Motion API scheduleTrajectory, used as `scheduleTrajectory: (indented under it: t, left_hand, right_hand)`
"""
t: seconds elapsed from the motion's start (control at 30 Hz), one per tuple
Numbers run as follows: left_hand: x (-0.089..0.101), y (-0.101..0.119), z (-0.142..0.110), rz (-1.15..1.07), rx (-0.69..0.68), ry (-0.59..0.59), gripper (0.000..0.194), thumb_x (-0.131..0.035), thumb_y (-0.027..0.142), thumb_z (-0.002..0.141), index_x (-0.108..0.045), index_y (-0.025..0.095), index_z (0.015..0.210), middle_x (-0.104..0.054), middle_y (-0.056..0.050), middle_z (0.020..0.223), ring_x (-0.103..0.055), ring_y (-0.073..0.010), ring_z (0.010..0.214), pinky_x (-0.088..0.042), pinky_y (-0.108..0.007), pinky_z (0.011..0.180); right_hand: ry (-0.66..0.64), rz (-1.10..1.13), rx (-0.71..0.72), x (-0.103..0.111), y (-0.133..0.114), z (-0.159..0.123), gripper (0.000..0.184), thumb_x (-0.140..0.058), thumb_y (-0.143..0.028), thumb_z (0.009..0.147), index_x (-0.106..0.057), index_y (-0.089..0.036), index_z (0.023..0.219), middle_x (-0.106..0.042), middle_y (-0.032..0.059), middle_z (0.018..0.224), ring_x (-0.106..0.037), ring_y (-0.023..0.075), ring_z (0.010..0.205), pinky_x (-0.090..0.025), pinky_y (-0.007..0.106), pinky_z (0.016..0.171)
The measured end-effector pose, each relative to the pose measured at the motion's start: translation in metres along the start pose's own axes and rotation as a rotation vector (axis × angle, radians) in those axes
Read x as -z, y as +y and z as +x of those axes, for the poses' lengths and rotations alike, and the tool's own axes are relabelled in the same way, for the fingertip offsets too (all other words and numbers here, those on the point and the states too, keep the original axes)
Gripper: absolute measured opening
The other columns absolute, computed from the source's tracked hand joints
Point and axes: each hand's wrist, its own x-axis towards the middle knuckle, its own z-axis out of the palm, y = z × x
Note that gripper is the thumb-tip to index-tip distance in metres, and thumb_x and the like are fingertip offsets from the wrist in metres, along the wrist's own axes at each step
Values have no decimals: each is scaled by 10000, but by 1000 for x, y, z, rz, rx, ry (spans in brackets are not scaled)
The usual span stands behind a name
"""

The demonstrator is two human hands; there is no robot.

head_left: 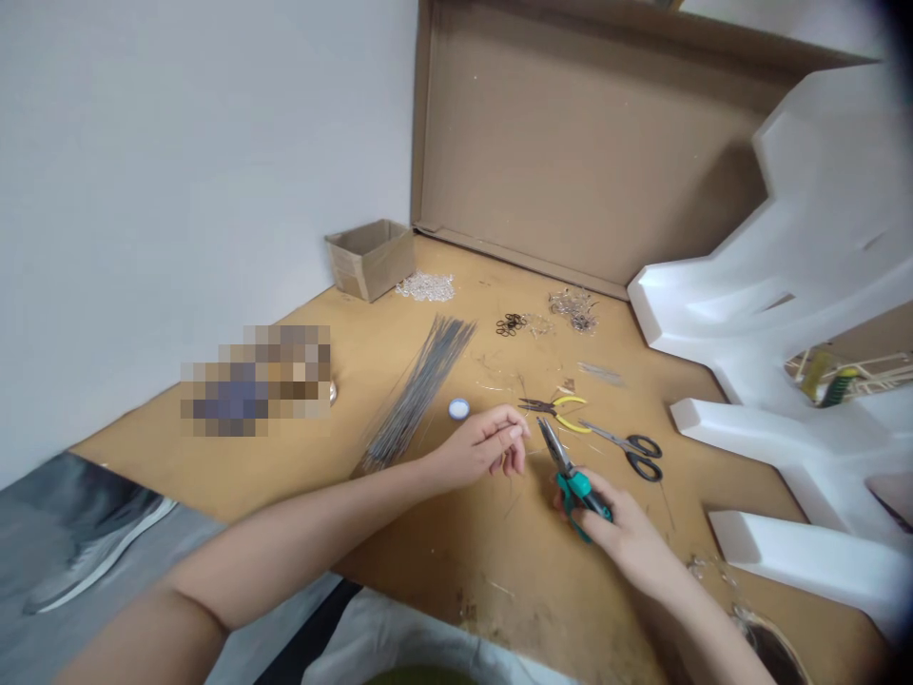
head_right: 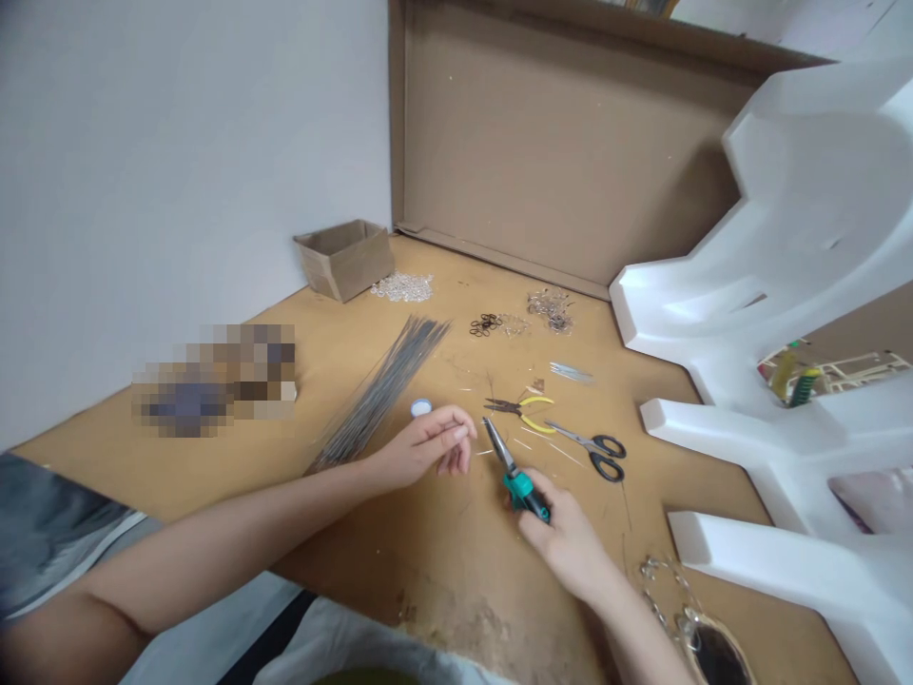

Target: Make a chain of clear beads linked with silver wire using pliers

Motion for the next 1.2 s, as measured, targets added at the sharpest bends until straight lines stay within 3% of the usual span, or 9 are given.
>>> scheduleTrajectory:
  t: [0.2,0.4,0.63,0.87,1.0,1.2]
  left_hand:
    - [-2,5,-2,53,82,1,278,-421,415,852,-488,147,879,-498,58,444,-434,-60,379,-382,-167,430]
    - [-5,3,-3,34,85,-8,283,-401,412,860,-498,147,872,-487,62,420,-421,-65,354,-389,-171,407]
    - [-5,3,0,-91,81,63,258,-405,406,858,-475,157,850,-506,58,434,-439,-65,365,-368,-162,407]
    - [-5,2,2,-143,95,42,252,-413,407,848,-466,161,845,-500,57,434,-420,-71,358,-365,-176,411]
    - [-8,1,-2,54,66,107,254,-369,400,867,-462,165,844,-499,51,466,-446,-77,398,-370,-182,444]
    - [0,3,-7,845,-234,167,266,-321,282,882,-555,155,884,-572,-7,597,-525,-108,563,-369,-216,579]
  right_hand:
    - [-23,240,-99,-4,-4,0,146,-475,-245,695,-527,-160,803,-555,15,686,-519,158,634,-404,278,584]
    - [-49,419,-155,-2,-6,-3,261,-512,-250,686,-550,-141,920,-565,29,717,-525,152,628,-427,285,600]
    - [-64,98,-30,-4,-8,-5,269,-442,-232,715,-575,-159,938,-597,57,896,-527,204,832,-408,323,774]
    - [16,-90,-18,-15,-11,-3,290,-420,-200,693,-570,-153,937,-592,29,825,-511,181,737,-392,276,697]
    - [25,-108,-22,-17,-11,-3,231,-413,-197,701,-549,-154,882,-556,11,748,-485,169,696,-380,267,662]
    - [-39,-46,-62,-10,-12,-6,157,-418,-205,703,-531,-168,806,-569,14,735,-502,175,705,-375,271,642]
